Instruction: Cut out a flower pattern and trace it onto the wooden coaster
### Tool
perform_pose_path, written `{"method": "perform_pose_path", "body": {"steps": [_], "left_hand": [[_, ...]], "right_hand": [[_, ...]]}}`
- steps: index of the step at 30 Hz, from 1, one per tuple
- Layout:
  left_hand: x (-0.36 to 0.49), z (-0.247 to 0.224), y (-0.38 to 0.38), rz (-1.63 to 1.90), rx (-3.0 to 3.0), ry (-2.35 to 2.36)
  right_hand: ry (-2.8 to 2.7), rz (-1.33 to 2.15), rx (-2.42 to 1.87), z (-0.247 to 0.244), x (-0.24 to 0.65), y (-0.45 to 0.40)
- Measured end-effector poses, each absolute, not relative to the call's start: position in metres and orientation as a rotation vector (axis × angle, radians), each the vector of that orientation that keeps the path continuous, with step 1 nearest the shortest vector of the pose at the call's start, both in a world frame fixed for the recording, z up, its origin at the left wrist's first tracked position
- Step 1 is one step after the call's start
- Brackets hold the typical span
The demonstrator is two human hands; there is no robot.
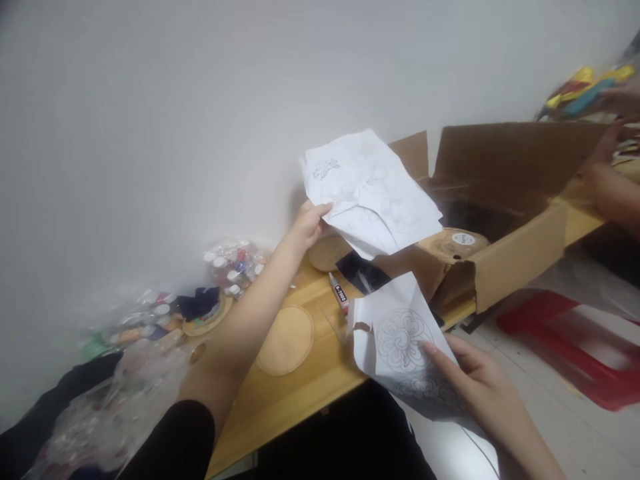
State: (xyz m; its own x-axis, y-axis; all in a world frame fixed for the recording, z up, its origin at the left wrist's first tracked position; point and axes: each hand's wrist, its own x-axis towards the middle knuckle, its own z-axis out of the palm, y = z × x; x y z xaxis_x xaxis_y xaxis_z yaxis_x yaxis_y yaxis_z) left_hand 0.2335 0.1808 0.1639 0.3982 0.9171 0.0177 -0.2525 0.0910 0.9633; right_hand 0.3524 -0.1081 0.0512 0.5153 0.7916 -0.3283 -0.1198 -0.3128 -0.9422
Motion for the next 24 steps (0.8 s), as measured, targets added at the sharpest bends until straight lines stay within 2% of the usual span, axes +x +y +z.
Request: {"method": "perform_pose_path", "body": {"steps": [5, 13, 24], "left_hand": [[0.230, 0.167, 0.185, 1.265, 1.304, 0.806], [0.223, 0.175, 0.193, 1.257, 1.902, 0.927], [0.193, 0.236, 0.197, 1.657, 2.190, 0.722]], "right_hand": [[-0.551, 1.018, -1.635, 0.052, 0.353, -0.106], [-0.489, 1.018, -1.632, 0.059, 0.350, -0.104], [-0.683, 0.945, -1.659, 0.048, 0.359, -0.110]]}}
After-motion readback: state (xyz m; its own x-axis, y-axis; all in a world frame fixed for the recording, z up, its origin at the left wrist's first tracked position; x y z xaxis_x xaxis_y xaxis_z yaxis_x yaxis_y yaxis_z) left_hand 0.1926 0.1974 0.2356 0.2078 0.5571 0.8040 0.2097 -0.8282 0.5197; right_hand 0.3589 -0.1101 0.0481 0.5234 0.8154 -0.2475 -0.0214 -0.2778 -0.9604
